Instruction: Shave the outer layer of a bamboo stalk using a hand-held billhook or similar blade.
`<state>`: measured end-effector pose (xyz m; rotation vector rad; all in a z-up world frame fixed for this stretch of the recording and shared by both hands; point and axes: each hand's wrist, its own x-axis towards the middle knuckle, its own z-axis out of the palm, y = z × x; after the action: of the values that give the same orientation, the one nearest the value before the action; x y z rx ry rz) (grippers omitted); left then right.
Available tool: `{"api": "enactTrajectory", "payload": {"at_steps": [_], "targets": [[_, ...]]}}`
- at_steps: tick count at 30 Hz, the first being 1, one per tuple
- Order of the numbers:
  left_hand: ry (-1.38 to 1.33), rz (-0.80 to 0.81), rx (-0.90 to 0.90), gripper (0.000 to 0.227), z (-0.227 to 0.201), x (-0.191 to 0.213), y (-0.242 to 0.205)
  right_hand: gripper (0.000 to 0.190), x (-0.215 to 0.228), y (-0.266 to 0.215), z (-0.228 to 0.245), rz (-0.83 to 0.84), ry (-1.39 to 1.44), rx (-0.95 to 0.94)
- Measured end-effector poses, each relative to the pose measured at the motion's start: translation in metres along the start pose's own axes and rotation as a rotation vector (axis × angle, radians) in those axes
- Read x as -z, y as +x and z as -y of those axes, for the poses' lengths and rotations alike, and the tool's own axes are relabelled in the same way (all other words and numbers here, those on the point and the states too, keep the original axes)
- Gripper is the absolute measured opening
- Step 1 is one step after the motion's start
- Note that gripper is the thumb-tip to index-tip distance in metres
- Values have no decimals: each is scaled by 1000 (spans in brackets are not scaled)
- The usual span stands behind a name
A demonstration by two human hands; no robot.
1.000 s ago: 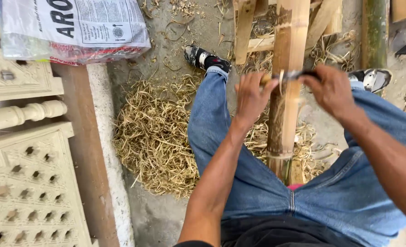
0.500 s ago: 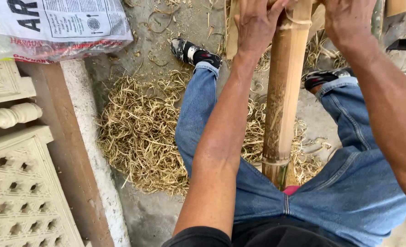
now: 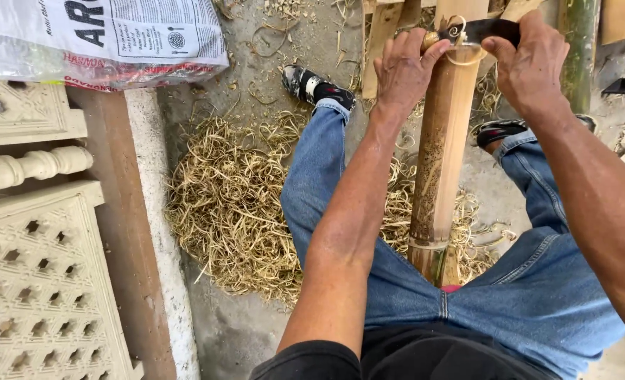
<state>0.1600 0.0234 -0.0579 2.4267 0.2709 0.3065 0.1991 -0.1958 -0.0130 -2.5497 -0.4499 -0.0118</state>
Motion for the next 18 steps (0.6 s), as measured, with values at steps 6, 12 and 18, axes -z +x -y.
{"api": "enactTrajectory", "payload": {"at_steps": [6, 12, 18], "targets": [[-117, 139, -35, 42, -3, 28, -64, 40, 3, -67, 20, 239, -3, -300], [-153, 104, -100, 38, -11, 70, -214, 39, 5, -234, 66, 35, -35, -81], [-230, 262, -76, 42, -7, 114, -286, 46, 26, -294, 82, 427, -123, -255]]}}
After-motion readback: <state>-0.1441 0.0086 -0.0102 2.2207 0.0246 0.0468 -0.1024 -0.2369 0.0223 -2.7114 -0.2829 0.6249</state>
